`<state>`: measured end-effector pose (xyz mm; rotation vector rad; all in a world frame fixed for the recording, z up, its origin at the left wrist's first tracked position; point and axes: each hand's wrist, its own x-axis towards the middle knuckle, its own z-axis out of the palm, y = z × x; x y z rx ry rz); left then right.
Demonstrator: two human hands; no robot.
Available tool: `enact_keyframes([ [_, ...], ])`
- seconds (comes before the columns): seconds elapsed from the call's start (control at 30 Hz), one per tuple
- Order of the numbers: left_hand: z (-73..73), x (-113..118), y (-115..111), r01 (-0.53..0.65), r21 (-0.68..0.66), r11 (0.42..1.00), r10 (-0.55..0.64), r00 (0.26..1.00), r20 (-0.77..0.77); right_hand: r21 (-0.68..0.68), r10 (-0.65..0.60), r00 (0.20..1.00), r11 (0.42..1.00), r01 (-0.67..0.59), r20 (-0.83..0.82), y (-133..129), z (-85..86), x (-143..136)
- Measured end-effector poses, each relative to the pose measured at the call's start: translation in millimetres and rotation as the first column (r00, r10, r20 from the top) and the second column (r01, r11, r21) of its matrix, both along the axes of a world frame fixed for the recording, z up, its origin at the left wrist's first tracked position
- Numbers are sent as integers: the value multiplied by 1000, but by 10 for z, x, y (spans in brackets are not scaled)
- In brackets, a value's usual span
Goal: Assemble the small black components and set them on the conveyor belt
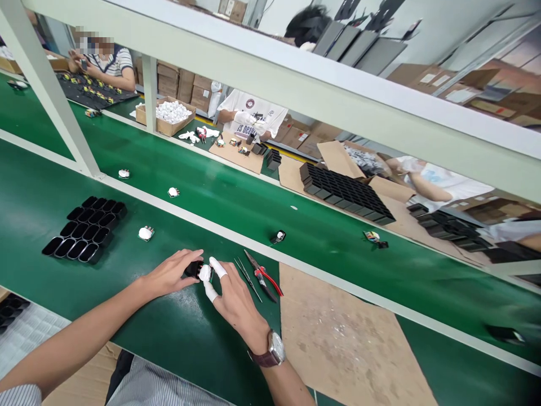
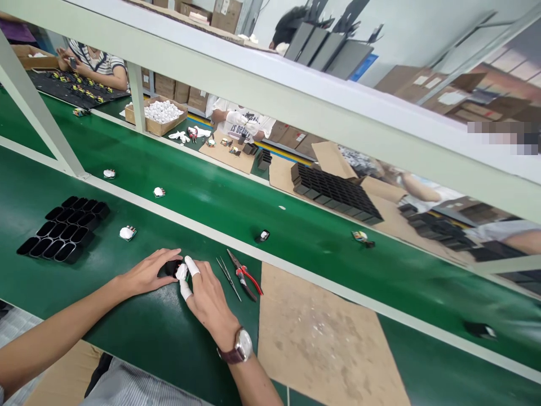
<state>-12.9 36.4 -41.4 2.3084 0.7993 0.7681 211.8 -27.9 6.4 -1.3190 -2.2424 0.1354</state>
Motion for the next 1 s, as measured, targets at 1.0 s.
enact_keyframes([
  [1.0, -72, 61, -26, 30, -9, 999, -30, 999, 19, -5, 52, 997, 999, -51, 55, 1, 92, 26],
])
